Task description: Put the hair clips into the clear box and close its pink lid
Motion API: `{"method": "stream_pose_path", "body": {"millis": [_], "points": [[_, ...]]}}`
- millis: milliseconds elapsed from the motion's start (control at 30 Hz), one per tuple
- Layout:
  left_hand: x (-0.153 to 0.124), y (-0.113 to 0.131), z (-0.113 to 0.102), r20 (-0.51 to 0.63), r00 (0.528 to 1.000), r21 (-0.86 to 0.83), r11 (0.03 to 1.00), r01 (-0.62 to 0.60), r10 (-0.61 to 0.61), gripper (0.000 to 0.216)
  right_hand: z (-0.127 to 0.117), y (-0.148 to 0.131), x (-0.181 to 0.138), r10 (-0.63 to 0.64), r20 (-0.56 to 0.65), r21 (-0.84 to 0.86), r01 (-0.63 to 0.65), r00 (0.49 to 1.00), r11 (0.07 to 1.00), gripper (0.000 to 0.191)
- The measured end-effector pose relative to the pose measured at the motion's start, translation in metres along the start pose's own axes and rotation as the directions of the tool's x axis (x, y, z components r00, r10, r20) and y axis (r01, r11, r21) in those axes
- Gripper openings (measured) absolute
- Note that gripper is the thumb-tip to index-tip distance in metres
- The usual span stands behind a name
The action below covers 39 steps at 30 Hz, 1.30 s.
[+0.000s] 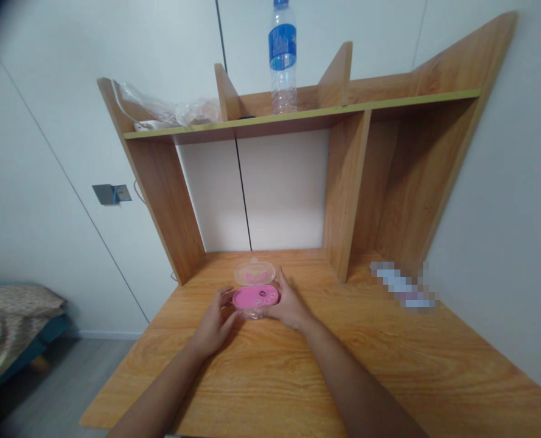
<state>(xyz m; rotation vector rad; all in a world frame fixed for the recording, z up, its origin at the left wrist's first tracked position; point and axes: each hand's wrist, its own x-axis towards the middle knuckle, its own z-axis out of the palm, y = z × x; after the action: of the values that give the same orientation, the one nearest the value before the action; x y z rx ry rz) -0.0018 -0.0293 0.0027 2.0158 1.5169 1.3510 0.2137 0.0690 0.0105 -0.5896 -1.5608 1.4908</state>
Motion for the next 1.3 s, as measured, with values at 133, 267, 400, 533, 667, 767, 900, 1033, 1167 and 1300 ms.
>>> {"method": "stream_pose_path", "body": {"millis": [133,267,400,533,667,767,900,1033,1167,1300], "points": [[-0.001,-0.003,0.001,0.007,1.0,-0.003,1.0,0.015,-0.015,0.068,-0.001,-0.004,-0.002,0.011,0.002,-0.003,-0.011,1.0,1.0,0.147],[-0.001,-0.003,0.002,0.007,1.0,-0.026,1.0,0.005,-0.005,0.077,-0.005,-0.01,-0.002,-0.146,0.042,-0.247,0.152,0.988,0.957,0.111],[0.0,-0.001,0.0,0.031,0.997,0.014,0.997,-0.076,0.076,0.066,-0.009,-0.01,-0.001,-0.211,0.13,-0.409,0.246,0.969,0.879,0.054],[0.003,0.002,-0.003,0.073,0.987,0.095,0.984,-0.149,0.143,0.053,-0.01,-0.008,-0.001,-0.185,0.135,-0.427,0.226,0.973,0.875,0.044],[0.004,0.006,-0.005,0.077,0.988,0.101,0.985,-0.143,0.135,0.05,-0.01,-0.008,0.0,-0.184,0.166,-0.415,0.238,0.969,0.878,0.041],[0.004,0.007,-0.005,0.072,0.988,0.092,0.986,-0.141,0.135,0.049,-0.011,-0.008,0.0,-0.188,0.177,-0.431,0.248,0.966,0.868,0.042],[0.004,0.005,-0.004,0.067,0.989,0.088,0.986,-0.14,0.134,0.049,-0.009,-0.007,-0.003,-0.232,0.185,-0.488,0.294,0.955,0.822,0.057],[0.004,0.003,-0.004,0.075,0.989,0.089,0.987,-0.136,0.13,0.049,-0.001,-0.009,-0.007,-0.29,0.15,-0.533,0.325,0.945,0.781,0.062],[0.004,0.004,-0.004,0.07,0.99,0.077,0.989,-0.128,0.123,0.048,0.007,-0.013,-0.008,-0.307,0.124,-0.581,0.319,0.944,0.749,0.051],[0.004,0.004,-0.004,0.055,0.992,0.063,0.991,-0.119,0.116,0.046,0.011,-0.016,-0.008,-0.318,0.112,-0.611,0.318,0.941,0.725,0.05]]}}
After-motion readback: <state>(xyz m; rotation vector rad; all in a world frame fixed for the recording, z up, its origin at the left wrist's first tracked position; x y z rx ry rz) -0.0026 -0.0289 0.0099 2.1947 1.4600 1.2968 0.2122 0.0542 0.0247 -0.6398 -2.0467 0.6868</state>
